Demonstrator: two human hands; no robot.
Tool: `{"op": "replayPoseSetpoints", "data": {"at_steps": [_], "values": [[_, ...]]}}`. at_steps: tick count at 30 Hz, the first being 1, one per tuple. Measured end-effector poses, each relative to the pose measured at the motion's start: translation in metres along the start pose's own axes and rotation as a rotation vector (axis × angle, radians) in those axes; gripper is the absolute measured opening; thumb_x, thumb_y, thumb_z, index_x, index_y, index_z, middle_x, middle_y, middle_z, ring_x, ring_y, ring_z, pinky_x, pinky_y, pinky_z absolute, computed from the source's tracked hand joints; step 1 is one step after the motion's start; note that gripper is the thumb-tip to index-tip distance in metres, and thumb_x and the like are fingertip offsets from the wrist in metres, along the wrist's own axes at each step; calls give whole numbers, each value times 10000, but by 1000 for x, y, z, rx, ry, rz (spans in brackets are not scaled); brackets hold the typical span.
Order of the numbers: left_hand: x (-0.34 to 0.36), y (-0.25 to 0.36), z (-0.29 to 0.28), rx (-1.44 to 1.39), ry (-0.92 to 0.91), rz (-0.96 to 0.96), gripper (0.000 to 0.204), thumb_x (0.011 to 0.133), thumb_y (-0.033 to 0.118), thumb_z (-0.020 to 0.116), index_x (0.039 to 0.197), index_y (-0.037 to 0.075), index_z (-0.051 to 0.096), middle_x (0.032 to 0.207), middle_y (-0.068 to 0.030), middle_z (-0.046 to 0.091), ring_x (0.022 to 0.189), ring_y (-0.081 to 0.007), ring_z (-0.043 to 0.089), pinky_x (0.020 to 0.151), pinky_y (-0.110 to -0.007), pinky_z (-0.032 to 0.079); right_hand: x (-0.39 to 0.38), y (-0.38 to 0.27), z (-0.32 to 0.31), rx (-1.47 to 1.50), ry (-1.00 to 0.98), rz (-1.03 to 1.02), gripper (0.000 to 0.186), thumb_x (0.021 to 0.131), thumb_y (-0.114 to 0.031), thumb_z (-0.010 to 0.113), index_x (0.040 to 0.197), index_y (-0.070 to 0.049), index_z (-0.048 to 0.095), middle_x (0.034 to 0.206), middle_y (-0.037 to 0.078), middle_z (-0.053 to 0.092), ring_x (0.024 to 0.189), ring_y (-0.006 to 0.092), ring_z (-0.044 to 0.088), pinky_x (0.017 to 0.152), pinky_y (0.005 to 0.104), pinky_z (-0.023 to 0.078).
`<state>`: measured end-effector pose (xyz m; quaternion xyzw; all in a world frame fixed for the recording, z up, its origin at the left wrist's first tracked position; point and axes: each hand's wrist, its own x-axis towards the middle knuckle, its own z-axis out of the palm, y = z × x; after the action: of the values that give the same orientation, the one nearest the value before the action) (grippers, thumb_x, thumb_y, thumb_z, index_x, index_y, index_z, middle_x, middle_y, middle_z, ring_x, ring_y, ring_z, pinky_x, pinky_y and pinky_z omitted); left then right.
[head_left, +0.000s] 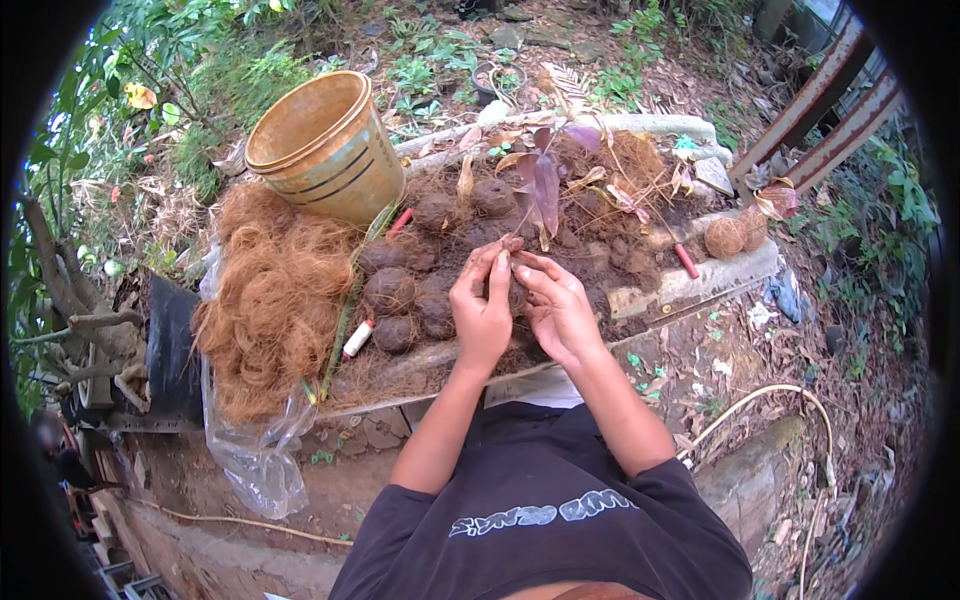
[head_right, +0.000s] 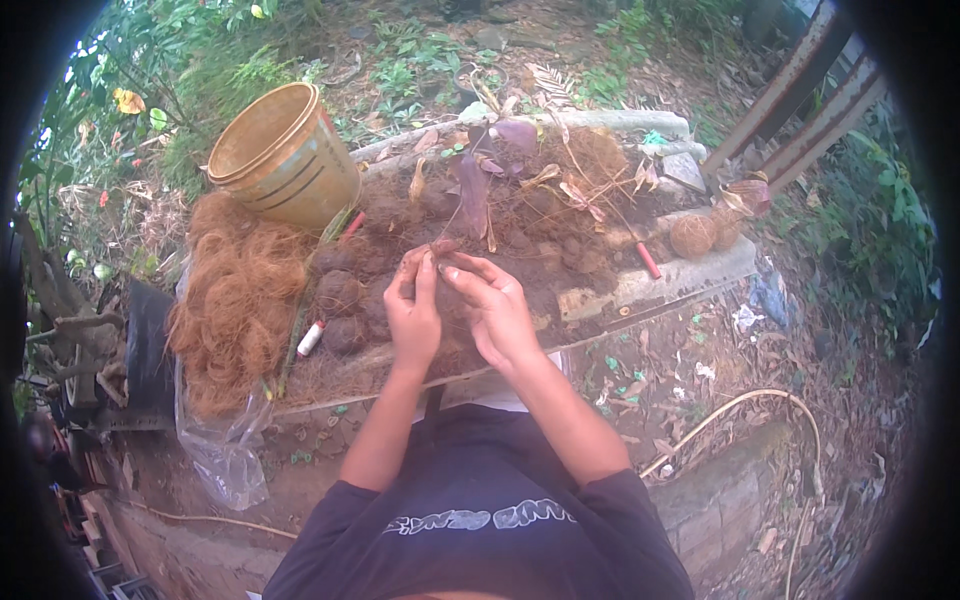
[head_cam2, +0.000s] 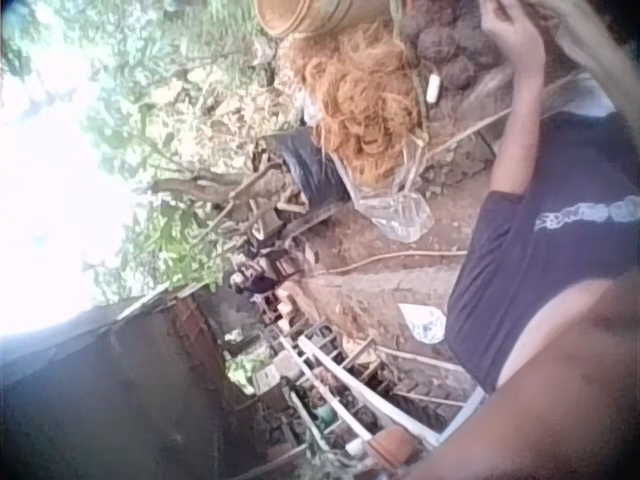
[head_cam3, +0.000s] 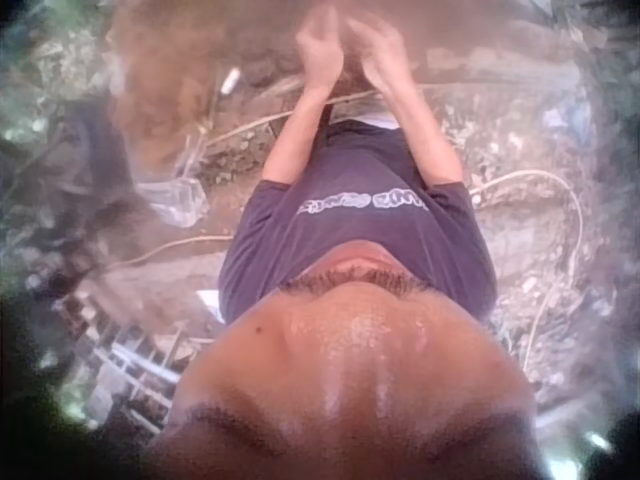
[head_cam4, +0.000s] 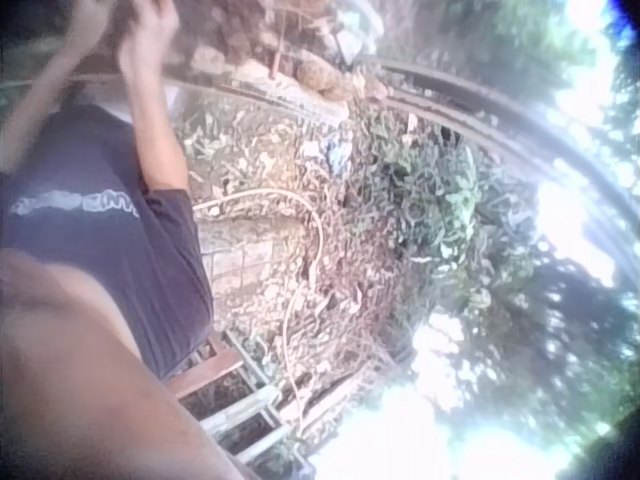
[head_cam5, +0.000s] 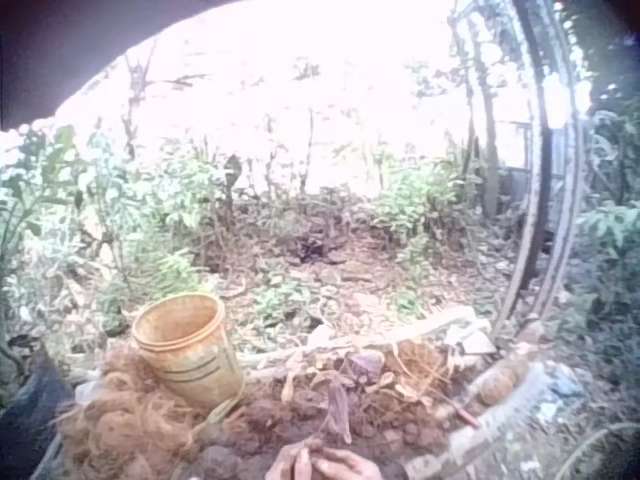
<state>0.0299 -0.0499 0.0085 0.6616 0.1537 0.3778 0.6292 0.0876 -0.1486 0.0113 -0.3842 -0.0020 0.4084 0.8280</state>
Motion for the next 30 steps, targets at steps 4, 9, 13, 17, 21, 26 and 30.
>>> {"op": "replayPoseSetpoints", "data": {"at_steps": [4, 9, 13, 17, 21, 26, 30], "values": [[10, 5, -14, -58, -113, 23, 265, 964, 127, 537, 1141, -43, 636, 1127, -133, 676, 1066, -207, 624, 962, -332, 455, -4, -7, 1, 56, -23, 130, 363, 902, -149, 679, 1223, 3, 600, 1153, 47, 649, 1122, 139, 574, 907, 337, 466], [13, 7, -4, -750, -34, -359, 263, 990, 236, 485, 987, 11, 621, 1111, -156, 671, 1004, -199, 648, 872, -347, 534, -2, -5, 16, -792, 14, -441, 379, 892, -212, 691, 1188, 19, 643, 1198, 135, 637, 1107, 248, 607, 924, 350, 472], [12, -4, -6, -887, 58, -446, 249, 995, 212, 457, 1052, 13, 595, 1077, -150, 666, 955, -200, 655, 834, -352, 542, -15, -6, 22, -1021, 102, -761, 377, 808, -135, 741, 1159, -19, 671, 1172, 152, 647, 1067, 284, 630, 891, 365, 503], [12, 1, 0, -863, 30, -463, 277, 996, 248, 490, 1057, 0, 596, 987, -114, 656, 870, -198, 653, 780, -329, 548, -13, 2, 18, -1299, -64, -1166, 364, 741, -124, 758, 1094, -52, 704, 1165, 98, 650, 1118, 306, 588, 922, 409, 482], [16, 2, -6, -924, 24, -584, 235, 988, 225, 530, 1005, 7, 617, 917, -93, 653, 805, -170, 652, 721, -291, 549, -13, 0, 16, -1470, -80, -1235, 328, 712, -168, 764, 1034, -113, 734, 1143, 40, 667, 1127, 293, 554, 951, 417, 450], [17, 8, -5, -824, 2, -574, 117, 966, 134, 574, 898, 44, 608, 839, -52, 646, 747, -118, 637, 641, -234, 529, -5, -4, 5, -1451, -96, -1347, 309, 664, -177, 789, 966, -124, 749, 1072, -12, 690, 1086, 303, 554, 938, 412, 463], [15, 11, -8, -838, -3, -570, 158, 986, 171, 547, 958, 30, 612, 889, -65, 645, 769, -145, 644, 683, -273, 546, -5, -2, 3, -1464, -65, -1327, 363, 673, -175, 787, 1030, -130, 737, 1117, 14, 676, 1103, 317, 545, 957, 425, 459]]}}
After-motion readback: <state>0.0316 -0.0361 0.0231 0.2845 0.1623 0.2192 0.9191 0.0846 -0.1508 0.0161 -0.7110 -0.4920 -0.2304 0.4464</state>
